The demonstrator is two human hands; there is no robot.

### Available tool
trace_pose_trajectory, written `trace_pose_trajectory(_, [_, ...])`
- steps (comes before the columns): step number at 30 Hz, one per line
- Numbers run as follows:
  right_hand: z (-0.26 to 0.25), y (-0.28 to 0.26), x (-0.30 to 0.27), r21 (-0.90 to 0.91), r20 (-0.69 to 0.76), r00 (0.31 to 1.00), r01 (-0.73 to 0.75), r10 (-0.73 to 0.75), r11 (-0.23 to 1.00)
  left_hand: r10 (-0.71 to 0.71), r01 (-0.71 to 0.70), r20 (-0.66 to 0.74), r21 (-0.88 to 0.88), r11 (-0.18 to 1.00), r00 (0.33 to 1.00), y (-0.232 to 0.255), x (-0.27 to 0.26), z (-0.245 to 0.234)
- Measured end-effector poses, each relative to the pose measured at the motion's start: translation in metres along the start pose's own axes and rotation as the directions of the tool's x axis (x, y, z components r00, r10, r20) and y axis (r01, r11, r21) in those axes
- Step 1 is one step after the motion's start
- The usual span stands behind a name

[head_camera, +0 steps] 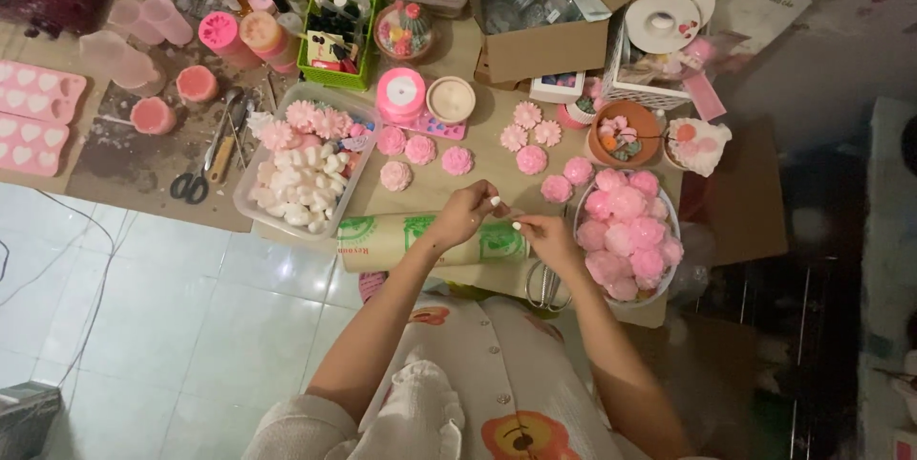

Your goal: Making decorative candles in the shape of flowers and hearts, including melting wax and packaging.

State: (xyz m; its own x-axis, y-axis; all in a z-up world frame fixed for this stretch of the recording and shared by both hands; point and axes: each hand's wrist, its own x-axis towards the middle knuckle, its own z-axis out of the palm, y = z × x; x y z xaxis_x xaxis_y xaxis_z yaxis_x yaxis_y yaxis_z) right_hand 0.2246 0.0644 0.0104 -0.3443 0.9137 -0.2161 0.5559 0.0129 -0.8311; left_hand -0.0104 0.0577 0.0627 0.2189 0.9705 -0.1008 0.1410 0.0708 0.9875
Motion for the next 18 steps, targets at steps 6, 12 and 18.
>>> trace_pose_trajectory(6, [0.005,0.015,-0.002,0.18,-0.037,0.999,0.031,-0.025,0.983,0.108,-0.106,-0.002,0.171,0.98,0.994,0.023,-0.001,-0.002])
trace_pose_trajectory(12, [0.004,-0.026,-0.01,0.241,-0.136,0.973,0.217,-0.189,0.946,0.163,-0.151,0.003,0.378,0.913,0.987,0.029,0.003,-0.004])
trace_pose_trajectory(18, [-0.001,-0.034,0.006,0.259,-0.187,0.965,0.228,-0.183,0.939,0.345,-0.328,0.052,0.47,0.82,0.937,0.041,0.004,-0.003])
